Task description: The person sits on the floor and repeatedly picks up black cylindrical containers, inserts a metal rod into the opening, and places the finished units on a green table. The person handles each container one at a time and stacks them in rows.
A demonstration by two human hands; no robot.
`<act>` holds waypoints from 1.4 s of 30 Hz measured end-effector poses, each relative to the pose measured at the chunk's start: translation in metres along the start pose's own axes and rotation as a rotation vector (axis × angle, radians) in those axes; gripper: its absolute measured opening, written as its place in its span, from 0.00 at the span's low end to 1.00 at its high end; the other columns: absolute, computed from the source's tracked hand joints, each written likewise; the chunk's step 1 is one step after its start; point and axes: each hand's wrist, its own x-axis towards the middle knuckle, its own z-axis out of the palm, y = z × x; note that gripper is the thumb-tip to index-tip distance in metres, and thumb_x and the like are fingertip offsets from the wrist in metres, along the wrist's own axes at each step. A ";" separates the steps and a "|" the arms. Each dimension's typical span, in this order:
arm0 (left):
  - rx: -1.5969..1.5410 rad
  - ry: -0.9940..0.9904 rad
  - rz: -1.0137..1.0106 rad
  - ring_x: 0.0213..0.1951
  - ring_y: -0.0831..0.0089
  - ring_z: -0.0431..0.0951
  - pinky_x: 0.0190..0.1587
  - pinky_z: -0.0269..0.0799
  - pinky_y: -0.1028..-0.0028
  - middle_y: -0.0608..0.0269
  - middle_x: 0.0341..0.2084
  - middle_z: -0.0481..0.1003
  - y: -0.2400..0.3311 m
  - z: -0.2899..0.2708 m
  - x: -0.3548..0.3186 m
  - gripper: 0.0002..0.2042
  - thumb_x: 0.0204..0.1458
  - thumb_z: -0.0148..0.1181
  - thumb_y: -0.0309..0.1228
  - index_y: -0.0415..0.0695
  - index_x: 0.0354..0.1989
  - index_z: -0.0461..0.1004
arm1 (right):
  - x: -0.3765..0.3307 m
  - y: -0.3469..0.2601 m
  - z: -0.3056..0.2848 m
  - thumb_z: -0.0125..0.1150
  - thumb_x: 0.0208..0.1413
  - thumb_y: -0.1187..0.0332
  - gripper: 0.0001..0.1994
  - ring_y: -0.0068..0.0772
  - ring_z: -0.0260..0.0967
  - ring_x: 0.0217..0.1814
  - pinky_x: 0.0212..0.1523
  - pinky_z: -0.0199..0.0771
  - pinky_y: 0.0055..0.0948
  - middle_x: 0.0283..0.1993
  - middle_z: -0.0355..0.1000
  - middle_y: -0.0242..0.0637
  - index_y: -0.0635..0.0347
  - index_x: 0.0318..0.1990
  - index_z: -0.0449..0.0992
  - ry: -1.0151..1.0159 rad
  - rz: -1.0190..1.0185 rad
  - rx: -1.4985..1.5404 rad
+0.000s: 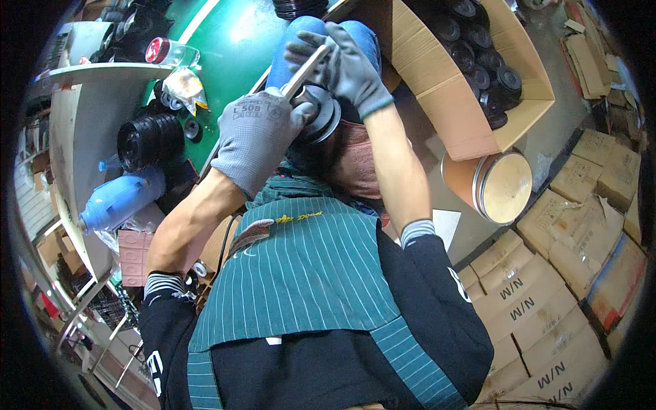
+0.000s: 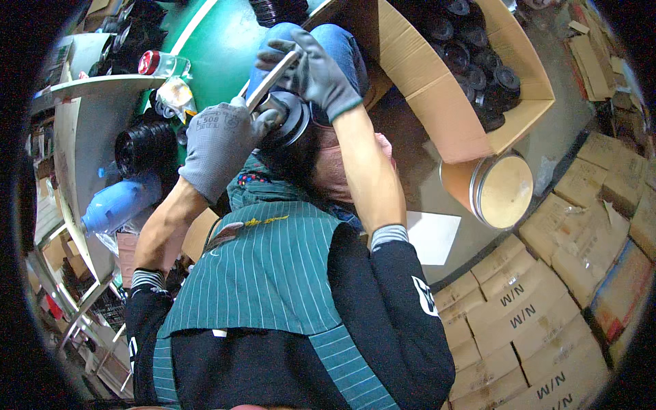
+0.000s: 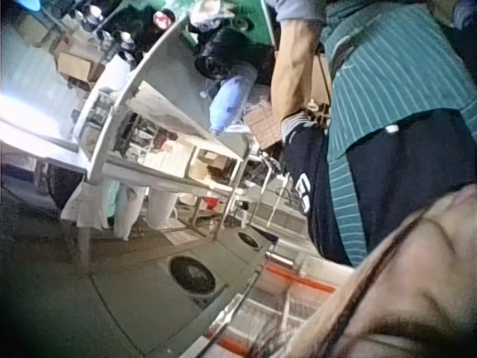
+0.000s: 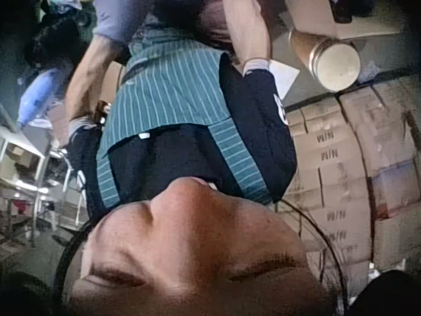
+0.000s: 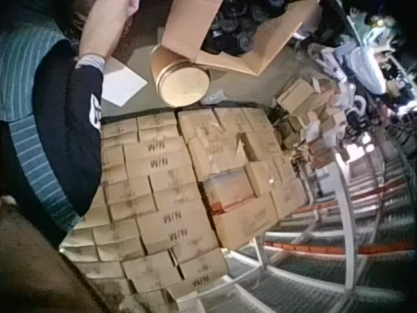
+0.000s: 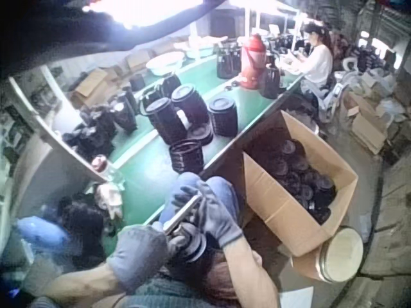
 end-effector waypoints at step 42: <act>-0.433 0.171 1.273 0.32 0.56 0.80 0.35 0.76 0.59 0.61 0.27 0.74 -0.112 0.089 0.139 0.27 0.46 0.74 0.60 0.48 0.38 0.76 | -0.108 0.049 0.058 0.38 0.79 0.55 0.18 0.38 0.65 0.43 0.70 0.62 0.48 0.33 0.67 0.37 0.55 0.42 0.70 -0.113 -0.763 -0.250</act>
